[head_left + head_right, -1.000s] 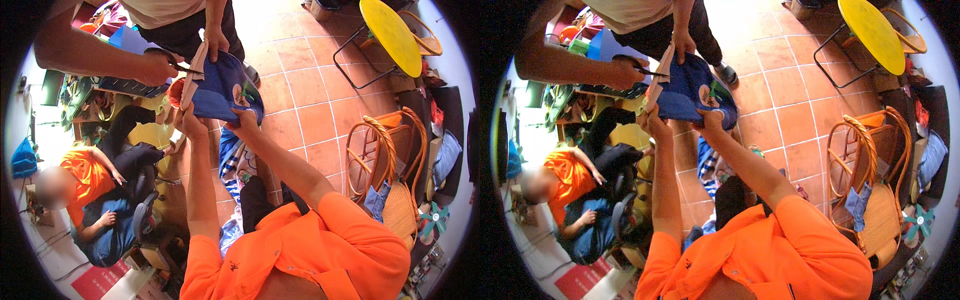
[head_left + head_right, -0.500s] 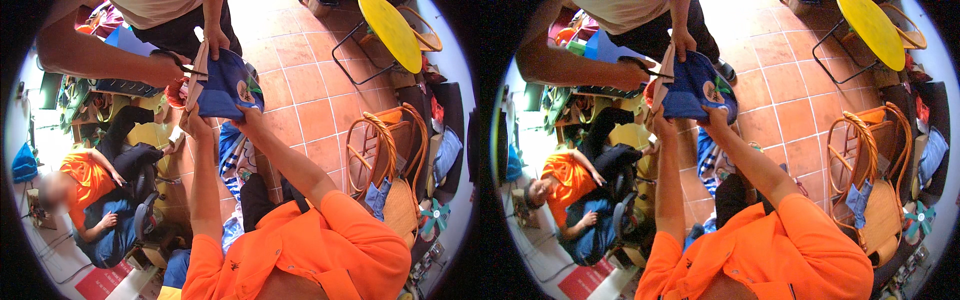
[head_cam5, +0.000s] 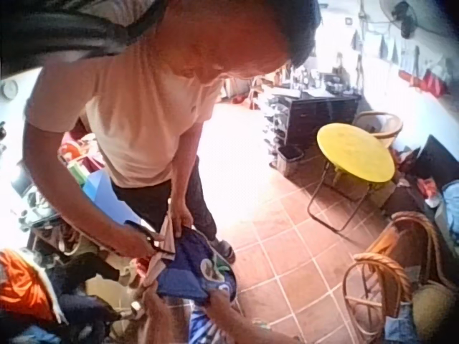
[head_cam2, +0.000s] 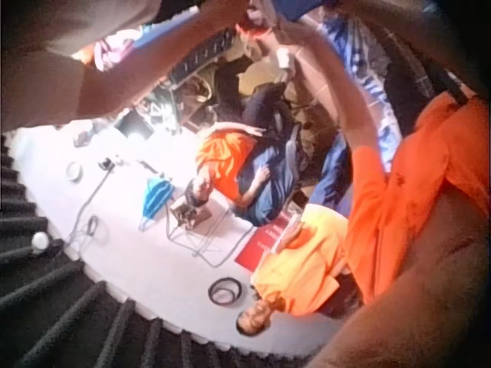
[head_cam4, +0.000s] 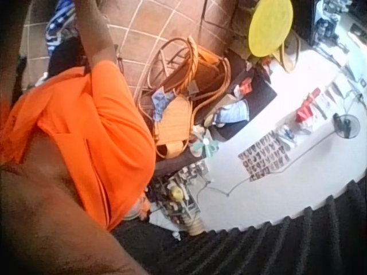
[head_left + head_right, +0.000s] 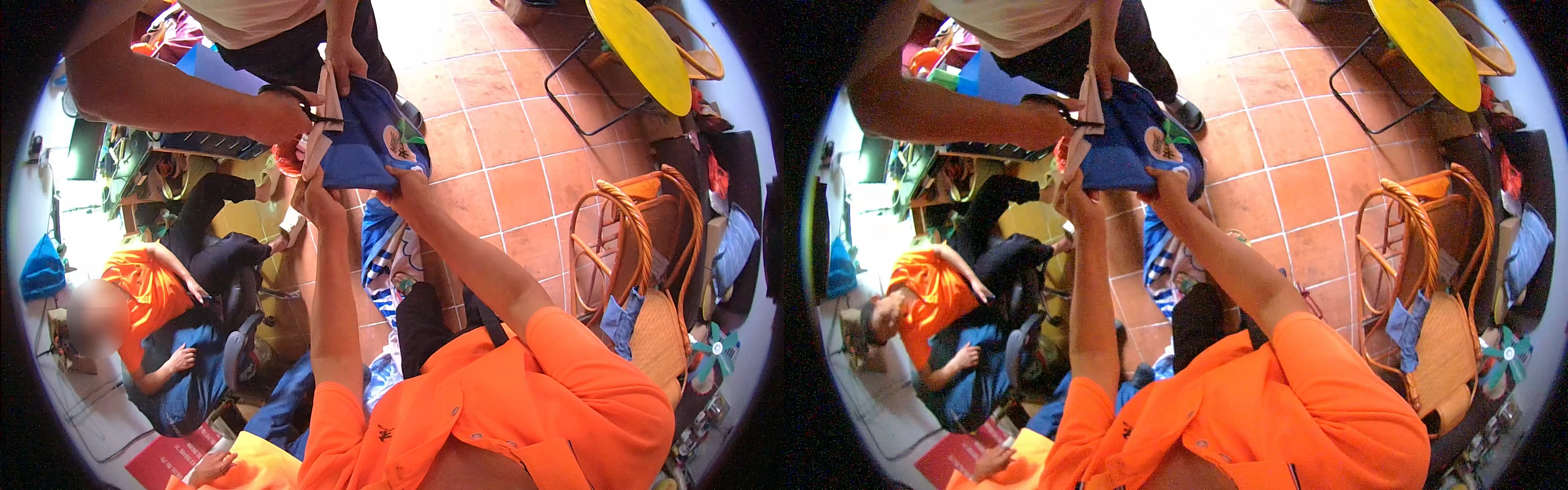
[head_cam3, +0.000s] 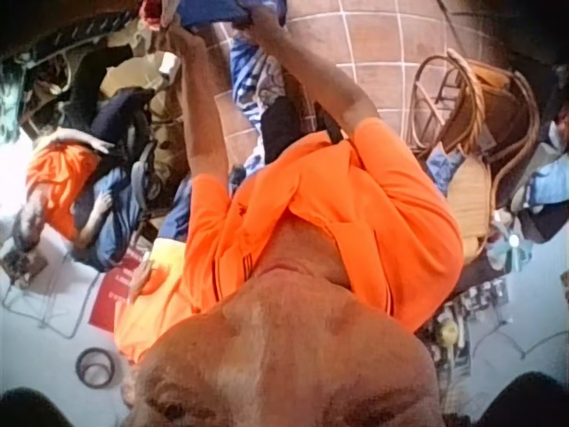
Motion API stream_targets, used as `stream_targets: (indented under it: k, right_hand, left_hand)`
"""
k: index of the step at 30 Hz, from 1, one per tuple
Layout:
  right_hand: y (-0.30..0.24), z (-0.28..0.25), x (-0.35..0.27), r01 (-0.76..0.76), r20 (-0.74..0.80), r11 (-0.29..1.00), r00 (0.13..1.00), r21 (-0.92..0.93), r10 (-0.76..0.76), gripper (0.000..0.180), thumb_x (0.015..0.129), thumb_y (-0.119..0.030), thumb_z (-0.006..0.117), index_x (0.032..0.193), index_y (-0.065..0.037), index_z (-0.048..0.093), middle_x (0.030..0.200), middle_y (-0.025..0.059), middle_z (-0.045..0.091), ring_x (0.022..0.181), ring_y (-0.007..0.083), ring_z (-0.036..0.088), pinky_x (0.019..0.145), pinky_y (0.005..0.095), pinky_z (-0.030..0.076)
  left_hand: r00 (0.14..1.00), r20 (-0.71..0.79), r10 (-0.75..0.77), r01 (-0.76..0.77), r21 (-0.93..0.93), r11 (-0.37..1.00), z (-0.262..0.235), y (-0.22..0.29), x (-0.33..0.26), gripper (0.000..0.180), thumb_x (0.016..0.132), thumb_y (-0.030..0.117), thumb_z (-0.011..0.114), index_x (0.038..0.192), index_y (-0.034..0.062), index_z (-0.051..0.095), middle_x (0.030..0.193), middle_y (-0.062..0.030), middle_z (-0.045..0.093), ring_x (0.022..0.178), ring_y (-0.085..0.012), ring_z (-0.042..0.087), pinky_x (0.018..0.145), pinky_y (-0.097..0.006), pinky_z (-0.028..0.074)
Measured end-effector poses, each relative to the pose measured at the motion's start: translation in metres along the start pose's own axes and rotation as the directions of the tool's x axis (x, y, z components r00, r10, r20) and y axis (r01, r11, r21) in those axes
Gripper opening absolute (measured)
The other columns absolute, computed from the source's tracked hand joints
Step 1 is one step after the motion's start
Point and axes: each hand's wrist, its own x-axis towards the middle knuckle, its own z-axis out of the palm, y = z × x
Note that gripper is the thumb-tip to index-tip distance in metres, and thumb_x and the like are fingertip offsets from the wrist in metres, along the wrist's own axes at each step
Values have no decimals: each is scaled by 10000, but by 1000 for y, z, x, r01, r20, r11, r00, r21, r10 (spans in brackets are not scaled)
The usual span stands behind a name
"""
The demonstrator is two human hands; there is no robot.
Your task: The person holds a piece of blue patterned fabric while another person uses scissors to cut it. The person then handles a pink piece of fabric, unfolding and inspecting it with others in the room. The task involves cutting and handling fabric pieces in a group setting.
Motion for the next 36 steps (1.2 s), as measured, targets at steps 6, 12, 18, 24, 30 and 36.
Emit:
stream_targets:
  k: [6,12,18,24,30,36]
  right_hand:
    - [9,-10,18,-74,20,997,997,-13,74,146,836,-91,597,919,-18,502,747,114,601,550,238,584,416,364,461]
    - [7,-3,10,-2,75,999,997,38,0,156,844,-101,588,922,-7,491,749,116,596,574,242,583,411,367,444]
    - [-1,-5,9,23,23,1000,999,1,-23,127,851,-115,583,879,-15,510,737,107,598,547,236,578,433,349,461]
    - [7,-4,-5,13,39,1000,999,15,-14,120,834,-106,605,874,-25,526,740,103,606,562,231,589,447,352,468]
    - [3,8,-16,26,14,1000,1000,6,-26,112,832,-103,605,875,-33,529,749,105,611,592,234,602,457,357,477]
    - [-1,-1,4,-43,-32,999,999,10,43,124,821,-105,613,878,-36,528,782,119,612,619,247,607,457,376,483]
  left_hand:
    - [998,61,15,-11,-63,998,1,5,1,81,774,25,628,847,23,664,644,1,572,419,-53,401,356,-198,272]
    - [998,57,0,3,-41,999,-2,12,-4,118,797,26,603,897,12,662,685,-20,591,427,-72,417,359,-198,289]
    - [984,97,151,-161,111,981,-3,-3,1,113,780,12,604,877,10,661,667,-27,588,407,-69,405,358,-192,291]
    - [981,145,128,-152,174,973,-16,-2,2,92,817,75,601,850,-9,622,683,-36,540,476,-106,441,429,-266,372]
    - [993,102,67,-82,158,984,-15,11,2,130,841,105,604,888,-16,595,715,-65,541,517,-123,456,443,-281,384]
    - [914,196,354,-400,302,865,-20,-13,13,82,794,104,632,862,61,643,753,-15,572,527,-101,460,378,-202,301]
